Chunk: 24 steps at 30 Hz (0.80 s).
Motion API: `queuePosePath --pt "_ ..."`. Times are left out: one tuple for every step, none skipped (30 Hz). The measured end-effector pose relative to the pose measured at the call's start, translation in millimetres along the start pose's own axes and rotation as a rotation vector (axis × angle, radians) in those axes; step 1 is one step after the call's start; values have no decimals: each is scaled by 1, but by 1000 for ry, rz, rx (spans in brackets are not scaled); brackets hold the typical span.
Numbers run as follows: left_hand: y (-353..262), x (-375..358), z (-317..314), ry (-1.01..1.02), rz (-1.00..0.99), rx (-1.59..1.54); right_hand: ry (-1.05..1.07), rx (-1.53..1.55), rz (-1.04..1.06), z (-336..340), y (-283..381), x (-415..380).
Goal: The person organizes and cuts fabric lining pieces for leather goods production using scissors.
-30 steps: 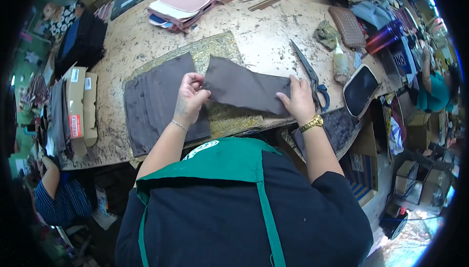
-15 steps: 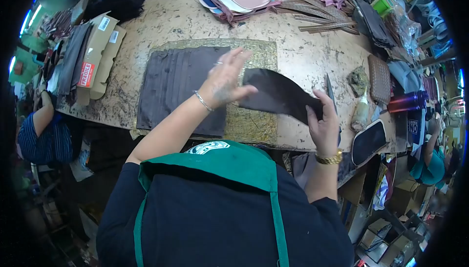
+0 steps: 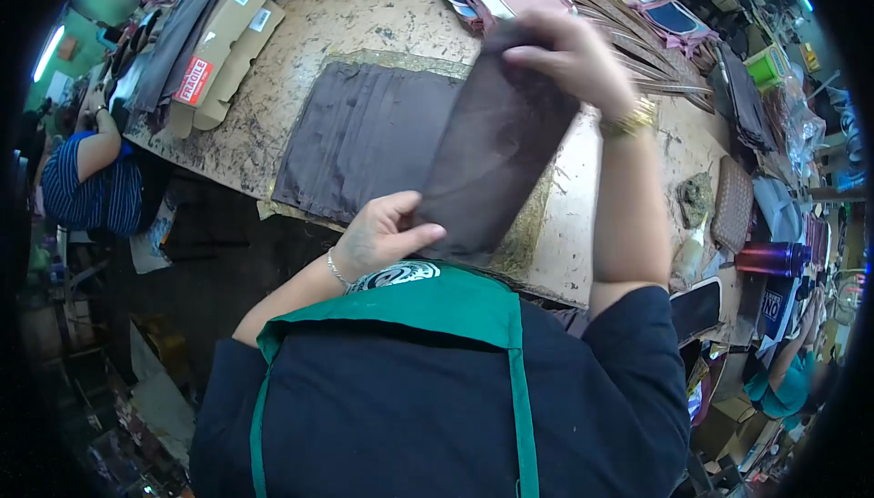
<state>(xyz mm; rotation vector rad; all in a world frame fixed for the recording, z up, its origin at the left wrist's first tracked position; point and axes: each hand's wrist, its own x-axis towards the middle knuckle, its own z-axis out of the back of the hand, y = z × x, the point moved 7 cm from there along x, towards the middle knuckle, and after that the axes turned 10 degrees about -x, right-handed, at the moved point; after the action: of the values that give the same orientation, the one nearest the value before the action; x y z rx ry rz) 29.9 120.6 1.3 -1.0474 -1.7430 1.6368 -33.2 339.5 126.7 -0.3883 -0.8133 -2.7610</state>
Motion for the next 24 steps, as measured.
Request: queuePosePath --pt "19 -5 16 -133 4 18 39 88 -100 -32 -17 12" --pt "33 -9 29 -267 7 36 95 60 -238 -57 -23 18" --pt "39 -18 32 -398 220 -236 67 49 -233 -89 -50 27" --pt "40 -23 40 -418 241 -74 101 27 -276 -113 -62 30" --pt "45 -27 45 -465 219 -65 73 -109 -282 -128 -68 33" --pt "46 -29 49 -512 198 -57 80 -152 -301 -134 -61 33" --pt "49 -31 50 -520 199 -57 102 -168 -289 -142 -62 35" --pt "51 -33 51 -552 195 -77 125 -185 -278 -150 -63 37" --pt "51 -35 52 -583 192 -98 129 -180 -273 -153 -63 39" --pt "49 -36 52 -589 192 -98 156 -158 -270 -156 -64 40" --pt "48 -37 51 -596 213 -88 182 -137 -268 -160 -65 41" --pt "48 -38 50 -602 234 -77 183 -136 -265 -161 -64 42" --pt "50 -38 51 -603 234 -76 186 -135 -274 -163 -65 42" --pt "55 -39 53 -612 243 -64 189 -135 -284 -164 -65 41" --pt "57 -40 54 -620 252 -51 186 -134 -286 -165 -65 40" --pt "57 -40 55 -617 253 -48 190 -130 -303 -166 -66 38" --pt "59 -41 56 -616 281 -12 193 -124 -321 -167 -67 36" --pt "60 -43 57 -615 309 23 192 -123 -326 -168 -68 36" --pt "62 -45 58 -611 312 26 194 -107 -332 -169 -70 36" --pt "66 -49 61 -627 307 -4 196 -91 -340 -169 -71 35" --pt "68 -50 63 -641 300 -34 194 -92 -345 -169 -72 36" --pt "69 -52 62 -636 300 -32 196 -93 -345 -170 -72 36" --pt "70 -54 59 -619 282 -81 199 -93 -344 -171 -72 36" --pt "71 -55 57 -603 264 -131 198 -92 -347 -172 -74 36"
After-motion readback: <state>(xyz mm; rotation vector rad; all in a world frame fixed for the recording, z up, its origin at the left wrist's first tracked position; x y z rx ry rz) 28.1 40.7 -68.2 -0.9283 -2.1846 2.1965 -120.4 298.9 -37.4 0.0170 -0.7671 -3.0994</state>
